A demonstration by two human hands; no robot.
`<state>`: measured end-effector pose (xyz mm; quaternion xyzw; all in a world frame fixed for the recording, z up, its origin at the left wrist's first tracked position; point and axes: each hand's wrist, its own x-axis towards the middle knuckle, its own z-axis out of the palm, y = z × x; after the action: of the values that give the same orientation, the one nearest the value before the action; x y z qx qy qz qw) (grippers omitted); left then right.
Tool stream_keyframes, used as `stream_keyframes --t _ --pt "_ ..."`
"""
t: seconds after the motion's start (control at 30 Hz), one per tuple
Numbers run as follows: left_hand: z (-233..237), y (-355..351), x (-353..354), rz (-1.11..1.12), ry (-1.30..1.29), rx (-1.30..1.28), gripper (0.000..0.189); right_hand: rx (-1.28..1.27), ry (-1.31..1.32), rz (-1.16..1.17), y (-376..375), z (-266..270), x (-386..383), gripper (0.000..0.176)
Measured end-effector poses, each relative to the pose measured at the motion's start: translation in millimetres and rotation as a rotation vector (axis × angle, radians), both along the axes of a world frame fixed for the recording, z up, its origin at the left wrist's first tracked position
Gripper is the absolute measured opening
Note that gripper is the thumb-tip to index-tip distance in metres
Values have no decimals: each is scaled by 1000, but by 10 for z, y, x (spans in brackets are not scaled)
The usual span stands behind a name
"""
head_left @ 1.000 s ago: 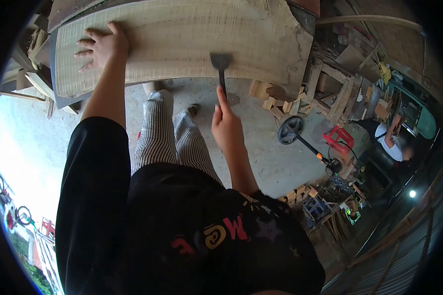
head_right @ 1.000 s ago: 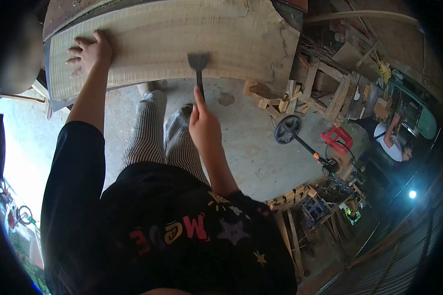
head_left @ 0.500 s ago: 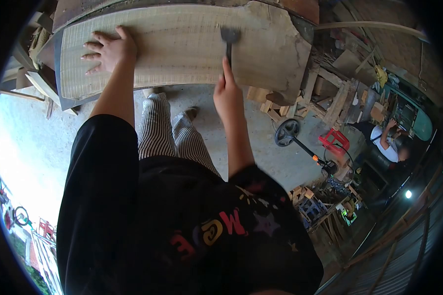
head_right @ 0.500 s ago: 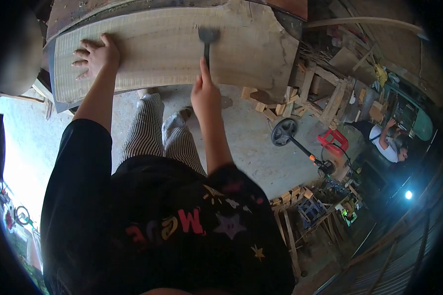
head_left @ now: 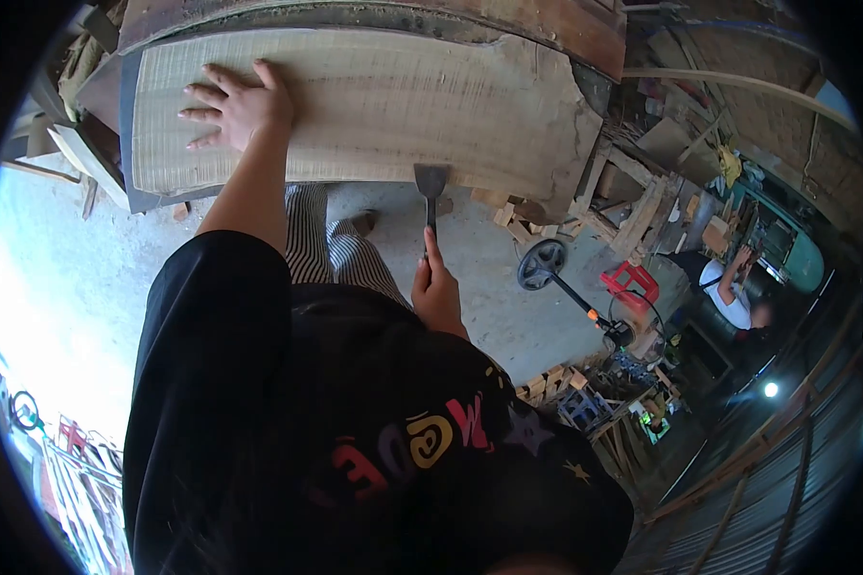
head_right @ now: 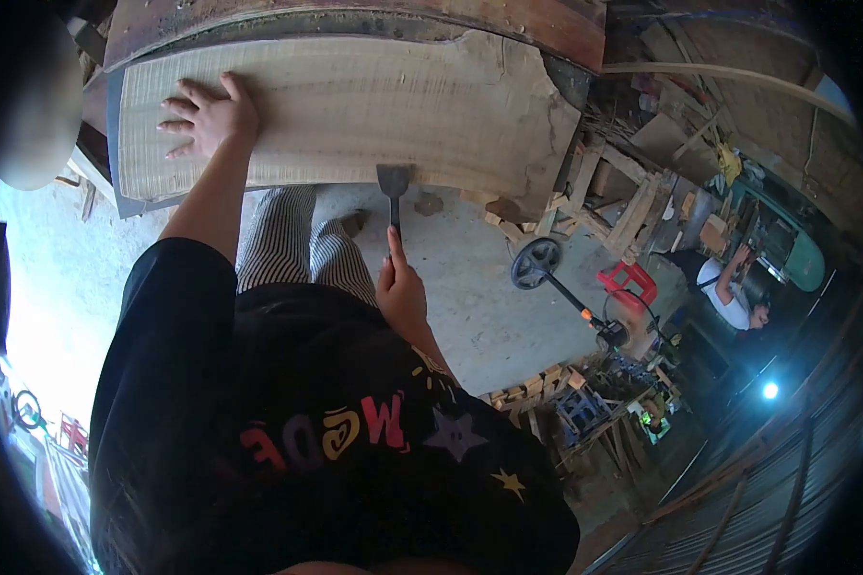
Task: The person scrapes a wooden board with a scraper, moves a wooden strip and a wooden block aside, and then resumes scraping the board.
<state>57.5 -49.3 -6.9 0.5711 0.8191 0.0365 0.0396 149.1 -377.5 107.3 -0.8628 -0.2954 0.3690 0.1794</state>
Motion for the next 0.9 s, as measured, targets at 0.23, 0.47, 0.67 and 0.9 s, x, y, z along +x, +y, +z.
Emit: stream_keyframes --t 0.23,0.47,0.67,0.9 --pt "-47 -12 -31 -27 -17 59 79 170 -184 128 789 -144 440 52" --pt "-55 -5 -31 -14 -24 66 78 85 -163 113 443 -115 209 54" --pt "-43 -1 -22 -19 -7 63 78 145 -169 53 872 -196 277 51" --pt "-30 6 -25 -25 -28 39 80 96 -115 58 1038 -159 440 51"
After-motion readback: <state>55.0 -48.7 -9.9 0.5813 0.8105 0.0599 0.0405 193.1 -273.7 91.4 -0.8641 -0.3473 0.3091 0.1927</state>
